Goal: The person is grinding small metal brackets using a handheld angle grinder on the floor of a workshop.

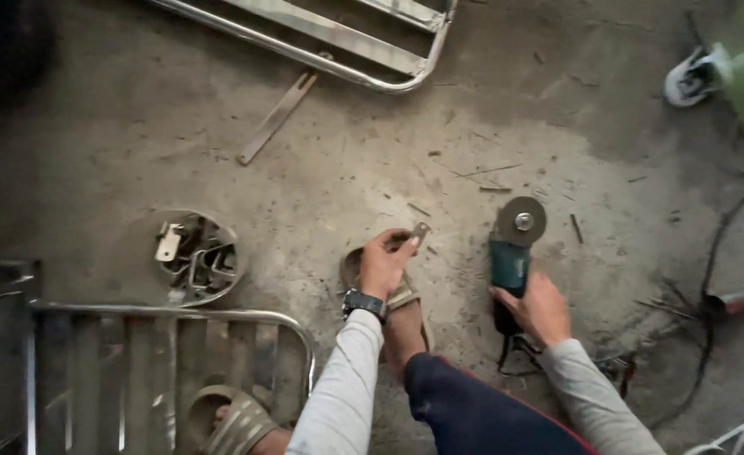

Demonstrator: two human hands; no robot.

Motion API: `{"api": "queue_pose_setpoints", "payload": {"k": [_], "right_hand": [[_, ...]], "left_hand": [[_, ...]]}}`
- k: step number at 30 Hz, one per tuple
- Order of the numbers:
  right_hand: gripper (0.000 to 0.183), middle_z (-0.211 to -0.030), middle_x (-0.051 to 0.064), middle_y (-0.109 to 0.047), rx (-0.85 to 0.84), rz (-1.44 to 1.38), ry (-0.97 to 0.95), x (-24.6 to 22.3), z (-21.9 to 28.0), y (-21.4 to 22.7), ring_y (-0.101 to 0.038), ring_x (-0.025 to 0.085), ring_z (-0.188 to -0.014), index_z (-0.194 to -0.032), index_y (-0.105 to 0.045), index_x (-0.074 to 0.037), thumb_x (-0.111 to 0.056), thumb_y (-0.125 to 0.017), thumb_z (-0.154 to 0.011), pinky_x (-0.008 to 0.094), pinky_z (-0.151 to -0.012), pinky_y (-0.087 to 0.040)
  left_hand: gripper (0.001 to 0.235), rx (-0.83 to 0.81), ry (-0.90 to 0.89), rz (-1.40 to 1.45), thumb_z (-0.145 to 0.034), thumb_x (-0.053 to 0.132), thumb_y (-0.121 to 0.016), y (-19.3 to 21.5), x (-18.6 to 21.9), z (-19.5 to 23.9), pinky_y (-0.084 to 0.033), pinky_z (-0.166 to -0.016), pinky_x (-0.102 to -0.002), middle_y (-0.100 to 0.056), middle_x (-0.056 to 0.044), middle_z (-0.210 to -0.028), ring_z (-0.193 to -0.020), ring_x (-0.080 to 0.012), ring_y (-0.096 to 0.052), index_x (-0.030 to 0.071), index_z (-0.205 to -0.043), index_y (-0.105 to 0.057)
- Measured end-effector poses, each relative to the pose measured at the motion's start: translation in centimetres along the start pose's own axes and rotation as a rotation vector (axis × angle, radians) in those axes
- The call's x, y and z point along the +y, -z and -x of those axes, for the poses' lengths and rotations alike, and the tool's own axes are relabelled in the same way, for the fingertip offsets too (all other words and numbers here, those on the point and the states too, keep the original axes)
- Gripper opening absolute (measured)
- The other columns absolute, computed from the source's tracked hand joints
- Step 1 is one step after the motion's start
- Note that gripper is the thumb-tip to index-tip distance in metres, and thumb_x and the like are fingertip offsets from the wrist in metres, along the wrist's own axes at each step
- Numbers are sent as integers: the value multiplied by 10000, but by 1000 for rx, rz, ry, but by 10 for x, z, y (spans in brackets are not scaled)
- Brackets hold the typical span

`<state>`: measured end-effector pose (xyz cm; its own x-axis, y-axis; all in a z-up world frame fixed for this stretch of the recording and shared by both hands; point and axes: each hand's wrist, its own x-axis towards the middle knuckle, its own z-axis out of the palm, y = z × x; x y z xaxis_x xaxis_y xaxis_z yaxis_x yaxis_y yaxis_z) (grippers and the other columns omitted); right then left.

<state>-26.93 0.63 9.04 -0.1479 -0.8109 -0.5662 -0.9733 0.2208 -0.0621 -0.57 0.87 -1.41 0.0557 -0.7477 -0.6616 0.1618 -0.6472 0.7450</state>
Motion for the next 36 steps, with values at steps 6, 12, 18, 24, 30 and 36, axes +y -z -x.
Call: {"api": "queue_pose_setpoints", "payload": {"k": [6, 12, 18, 24, 30, 36], "right_hand": [[865, -1116, 287, -707, -32, 89, 45, 24, -2, -17, -693, 451, -1108, -1420, -522, 68, -564, -688, -853, 541, -893, -584], [460, -952, 192, -797, -219, 184, -46, -40, 42, 70, -768, 358, -984, -1077, -790, -29, -446, -664, -929, 450, -775, -619], [420, -1144, 284, -723, -298, -1015, -62, -112, 44, 49, -714, 382, -1043, -1238, -703, 47, -248, -699, -939, 482, -852, -575], [273, -940, 199, -659, -443, -1657, -81, -118, 32, 3, -654, 304, -883, -1096, -700, 136, -105, -662, -974, 514, -875, -565], [199, -747, 95, -572, -380, -1762, -83, -113, 33, -8, -577, 201, -713, -872, -700, 67, -93, -677, -989, 405, -770, -549], [188, -824, 210, -661, -229, -1727, -130, -93, 18, -45, -691, 291, -749, -973, -668, 130, -49, -718, -943, 435, -738, -603]], "left_hand": [[343, 34, -8, -8, -956, 317, -762, -4, -3, -2, -593, -848, -366, -781, -100, -1059, -963, -195, -768, 112, -1227, -715], [246, 116, -54, 27, -962, 267, -724, -8, 3, 2, -565, -822, -310, -800, -72, -950, -875, -164, -759, 129, -1165, -739], [148, 411, -301, -196, -845, 174, -834, -27, 26, 53, -556, -882, -384, -804, -48, -936, -899, -203, -762, 168, -993, -824], [111, 635, -831, -633, -783, 220, -871, -35, 44, 95, -442, -884, -373, -718, 98, -990, -952, -176, -675, 285, -827, -793], [230, 533, -971, -653, -781, 210, -875, -28, 42, 96, -442, -901, -392, -707, 63, -1043, -996, -203, -658, 266, -988, -790], [305, 444, -702, -392, -919, 133, -719, -11, 25, 98, -543, -850, -405, -725, -99, -1055, -972, -317, -701, 105, -1223, -718]]}}
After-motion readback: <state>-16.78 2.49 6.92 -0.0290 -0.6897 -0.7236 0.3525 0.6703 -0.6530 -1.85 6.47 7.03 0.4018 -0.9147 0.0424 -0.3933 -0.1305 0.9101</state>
